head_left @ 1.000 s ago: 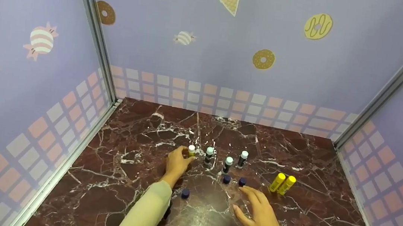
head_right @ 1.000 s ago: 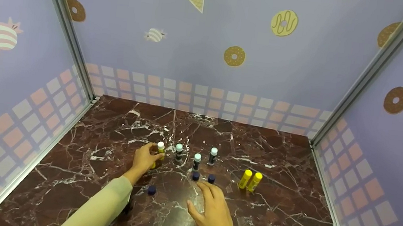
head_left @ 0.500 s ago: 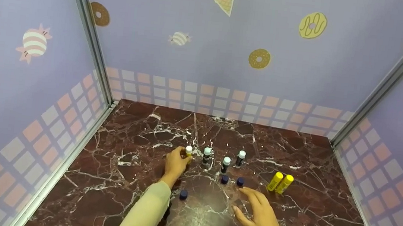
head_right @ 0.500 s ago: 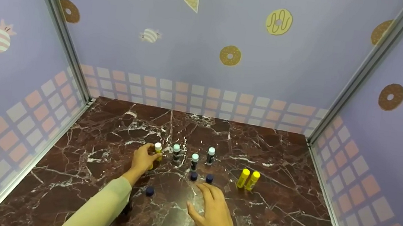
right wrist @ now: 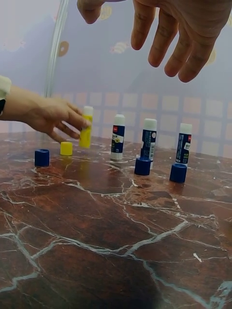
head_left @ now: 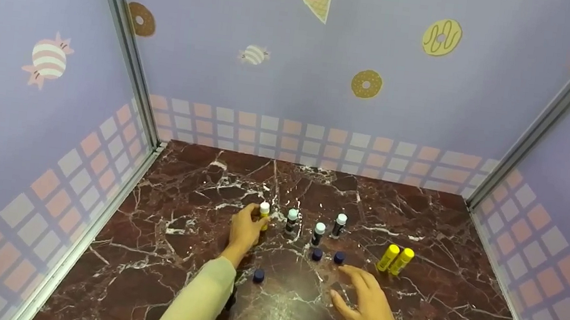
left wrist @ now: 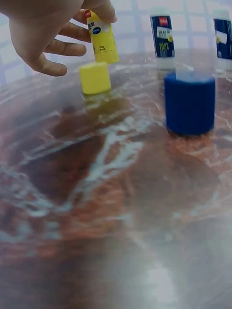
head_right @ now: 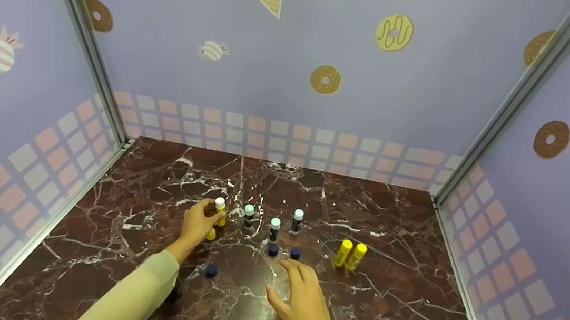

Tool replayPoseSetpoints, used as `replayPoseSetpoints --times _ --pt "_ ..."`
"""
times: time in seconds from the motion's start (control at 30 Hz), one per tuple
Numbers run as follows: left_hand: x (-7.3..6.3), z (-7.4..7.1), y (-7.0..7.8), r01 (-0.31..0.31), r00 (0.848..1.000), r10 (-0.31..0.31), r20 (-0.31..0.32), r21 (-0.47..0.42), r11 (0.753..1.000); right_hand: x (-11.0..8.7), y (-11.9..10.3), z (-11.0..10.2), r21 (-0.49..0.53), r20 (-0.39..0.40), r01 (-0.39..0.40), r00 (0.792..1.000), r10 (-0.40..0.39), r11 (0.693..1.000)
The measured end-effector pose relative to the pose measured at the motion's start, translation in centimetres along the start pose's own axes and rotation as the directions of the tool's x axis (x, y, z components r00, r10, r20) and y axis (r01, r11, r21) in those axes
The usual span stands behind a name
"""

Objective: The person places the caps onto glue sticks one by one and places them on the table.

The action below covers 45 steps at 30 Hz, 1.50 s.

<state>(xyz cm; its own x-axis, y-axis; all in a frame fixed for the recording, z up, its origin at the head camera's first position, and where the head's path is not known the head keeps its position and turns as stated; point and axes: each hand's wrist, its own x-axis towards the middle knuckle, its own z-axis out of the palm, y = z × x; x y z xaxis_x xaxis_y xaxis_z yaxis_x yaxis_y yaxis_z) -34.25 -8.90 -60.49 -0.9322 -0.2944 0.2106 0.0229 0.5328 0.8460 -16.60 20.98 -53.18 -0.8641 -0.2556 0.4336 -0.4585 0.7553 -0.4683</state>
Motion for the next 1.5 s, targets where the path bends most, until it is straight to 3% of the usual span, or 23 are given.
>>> replayPoseSetpoints --times 0.13,0.3,0.5,0.77,0.97,1.03,1.2,1.33,1.5 --pt "0.1 -1.7 1.0 -0.080 0.996 0.079 -0.035 -0.020 0.997 0.8 0.4 0.7 0.013 0.031 -0.042 0.999 0.041 0.999" --pt "-0.7 -3.7 2.9 -0.151 0.988 0.147 -0.054 -0.080 0.985 2.7 1.1 2.8 0.034 0.056 -0.035 0.998 0.033 0.999" --pt "-3.2 -5.3 4.9 -0.203 0.979 0.199 -0.041 -0.185 0.962 5.3 0.9 6.0 0.075 0.119 0.030 0.992 -0.039 0.997" --pt "-6.4 -6.2 7.0 -0.208 0.977 0.215 -0.002 -0.256 0.944 9.1 0.2 10.6 0.047 0.211 0.085 0.973 -0.093 0.995" --pt "-7.8 -6.5 7.6 -0.237 0.968 0.249 -0.007 -0.337 0.911 11.1 -0.1 14.3 0.008 0.281 0.187 0.942 -0.182 0.982" --pt "-8.0 -6.5 7.7 -0.261 0.962 0.274 -0.005 -0.318 0.912 11.7 -0.1 15.4 -0.003 0.284 0.231 0.933 -0.221 0.973" --pt "-8.2 -6.9 7.7 -0.311 0.948 0.318 -0.017 -0.269 0.912 13.6 -0.4 18.0 0.104 0.240 0.331 0.907 -0.346 0.938" --pt "-8.4 -7.7 7.7 -0.312 0.949 0.312 -0.044 -0.272 0.910 14.7 -0.5 19.5 0.125 0.236 0.339 0.903 -0.360 0.932" --pt "-8.5 -8.6 7.5 -0.316 0.948 0.314 -0.053 -0.265 0.911 15.6 -0.5 20.9 0.095 0.272 0.374 0.882 -0.385 0.923"
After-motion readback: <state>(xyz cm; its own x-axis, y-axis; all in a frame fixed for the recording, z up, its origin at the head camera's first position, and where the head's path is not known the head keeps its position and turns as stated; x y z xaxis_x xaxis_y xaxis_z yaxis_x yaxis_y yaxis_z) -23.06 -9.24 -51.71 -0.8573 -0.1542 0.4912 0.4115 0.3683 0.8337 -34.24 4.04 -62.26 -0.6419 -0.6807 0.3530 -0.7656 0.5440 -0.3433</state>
